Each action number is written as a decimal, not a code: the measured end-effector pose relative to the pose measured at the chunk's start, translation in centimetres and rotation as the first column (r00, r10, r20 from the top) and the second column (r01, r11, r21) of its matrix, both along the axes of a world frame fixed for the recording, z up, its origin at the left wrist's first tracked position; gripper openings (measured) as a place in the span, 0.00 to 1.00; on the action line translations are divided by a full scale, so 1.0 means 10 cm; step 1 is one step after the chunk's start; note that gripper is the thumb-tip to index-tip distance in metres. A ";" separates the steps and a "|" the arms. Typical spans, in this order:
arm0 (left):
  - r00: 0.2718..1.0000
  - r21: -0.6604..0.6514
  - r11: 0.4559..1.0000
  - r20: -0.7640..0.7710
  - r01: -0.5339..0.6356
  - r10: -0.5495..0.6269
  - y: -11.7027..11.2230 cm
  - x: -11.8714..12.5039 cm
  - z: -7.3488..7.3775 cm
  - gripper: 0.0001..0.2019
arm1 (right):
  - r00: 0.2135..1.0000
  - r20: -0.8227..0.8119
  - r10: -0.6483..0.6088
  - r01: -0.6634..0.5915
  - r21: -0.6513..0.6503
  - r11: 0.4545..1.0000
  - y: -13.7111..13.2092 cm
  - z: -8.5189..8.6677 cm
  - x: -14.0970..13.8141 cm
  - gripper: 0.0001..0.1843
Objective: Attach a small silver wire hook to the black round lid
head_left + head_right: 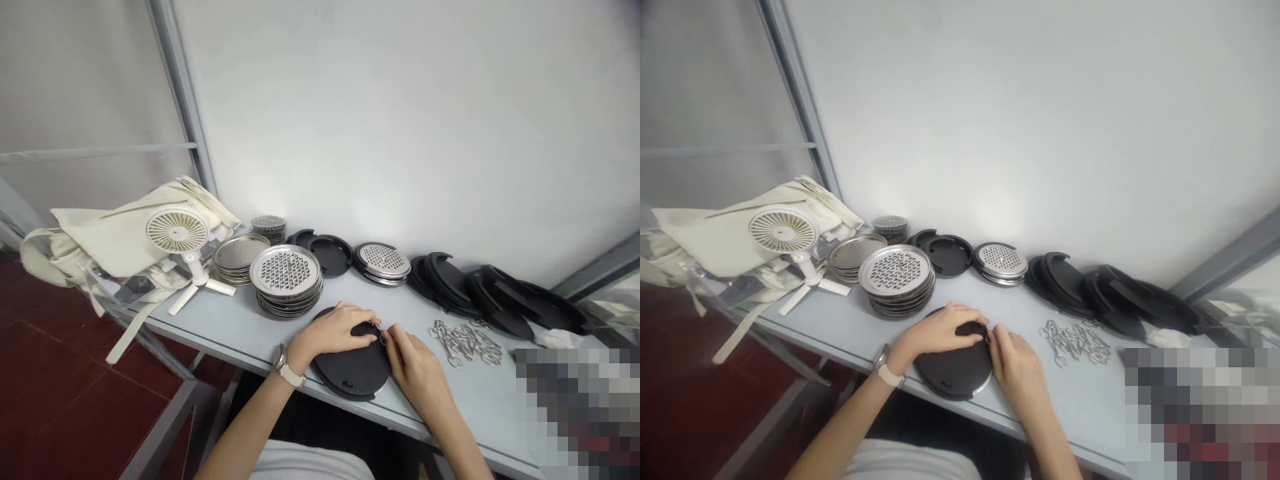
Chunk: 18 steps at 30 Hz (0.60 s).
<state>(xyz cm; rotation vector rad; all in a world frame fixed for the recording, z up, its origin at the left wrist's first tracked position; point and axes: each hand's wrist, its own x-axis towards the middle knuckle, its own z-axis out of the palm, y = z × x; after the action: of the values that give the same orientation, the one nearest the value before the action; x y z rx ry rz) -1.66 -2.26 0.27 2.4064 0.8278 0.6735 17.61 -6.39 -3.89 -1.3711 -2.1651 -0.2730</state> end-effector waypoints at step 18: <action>1.000 0.001 1.000 -0.001 0.000 0.000 -0.02 -0.01 0.01 0.12 | 0.996 -0.088 0.003 -0.012 -0.099 0.995 0.00 -0.03 0.01 0.13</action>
<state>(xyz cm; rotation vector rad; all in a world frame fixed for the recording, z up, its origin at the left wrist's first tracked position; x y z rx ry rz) -1.72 -2.41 0.41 2.4084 0.8276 0.6725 17.69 -6.40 -4.21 -1.4018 -2.1353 -0.1010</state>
